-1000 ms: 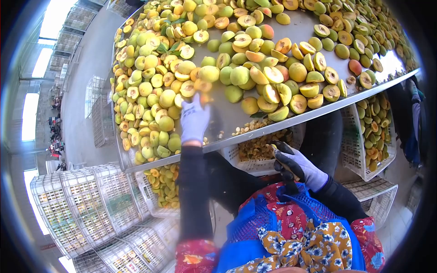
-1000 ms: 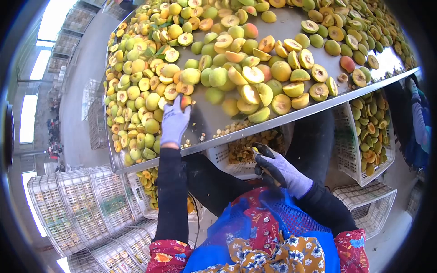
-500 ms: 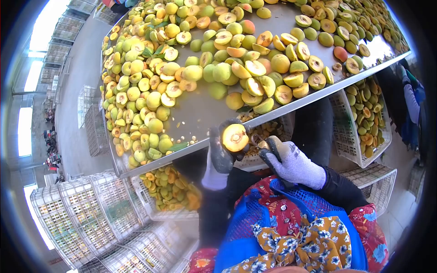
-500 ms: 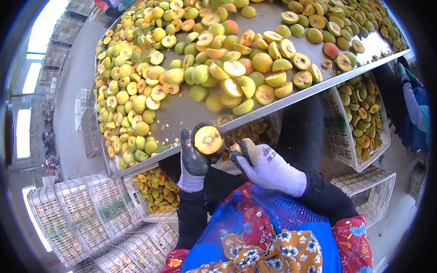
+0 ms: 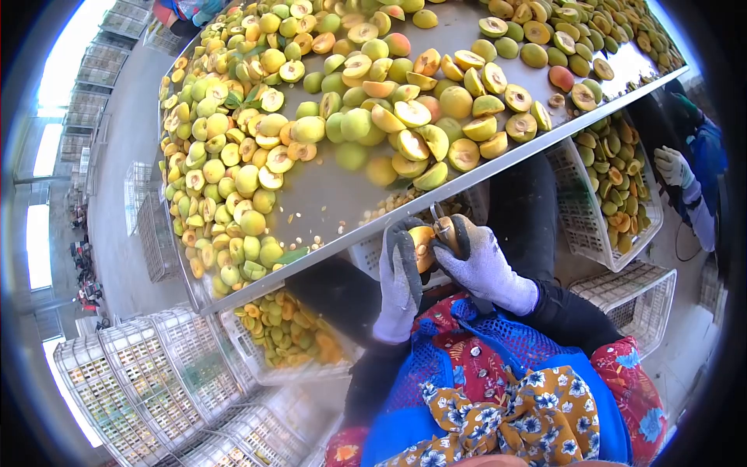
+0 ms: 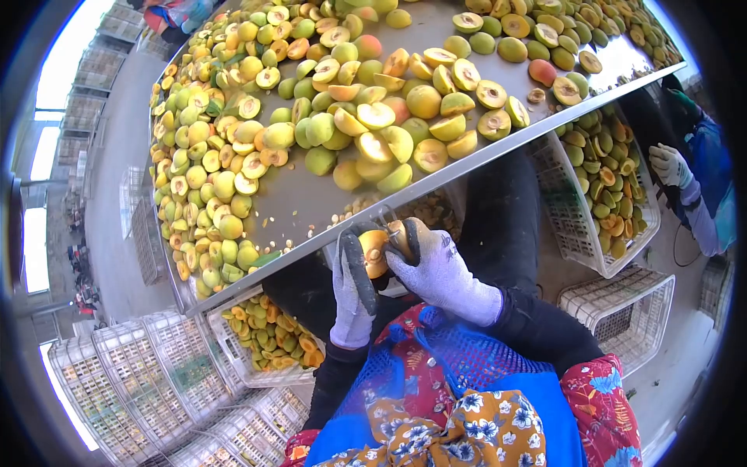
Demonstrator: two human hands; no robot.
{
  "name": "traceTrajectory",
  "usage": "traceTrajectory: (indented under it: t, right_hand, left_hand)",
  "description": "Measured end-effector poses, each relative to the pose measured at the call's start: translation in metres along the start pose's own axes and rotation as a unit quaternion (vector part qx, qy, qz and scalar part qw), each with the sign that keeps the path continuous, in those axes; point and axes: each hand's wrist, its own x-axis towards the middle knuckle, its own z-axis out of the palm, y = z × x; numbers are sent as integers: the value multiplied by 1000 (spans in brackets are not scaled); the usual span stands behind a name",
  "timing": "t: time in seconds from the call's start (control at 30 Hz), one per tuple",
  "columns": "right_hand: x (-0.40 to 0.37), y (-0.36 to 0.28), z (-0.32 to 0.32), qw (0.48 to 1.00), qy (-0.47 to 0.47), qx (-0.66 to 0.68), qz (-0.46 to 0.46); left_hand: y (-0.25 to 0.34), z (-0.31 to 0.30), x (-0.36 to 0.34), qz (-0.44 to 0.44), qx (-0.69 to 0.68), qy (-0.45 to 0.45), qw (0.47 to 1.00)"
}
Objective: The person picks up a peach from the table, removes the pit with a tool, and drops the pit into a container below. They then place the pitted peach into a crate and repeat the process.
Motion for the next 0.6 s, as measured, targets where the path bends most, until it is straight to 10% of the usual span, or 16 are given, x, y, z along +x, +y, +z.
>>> traceTrajectory:
  t: [0.27, 0.6]
  right_hand:
    - [-15, -18, -30, 995, -78, -58, 1]
    - [-26, -15, -16, 965, -159, -193, -76]
  left_hand:
    - [14, -2, 8, -94, -29, 111, 989]
    - [5, -4, 3, -23, 8, 20, 1000]
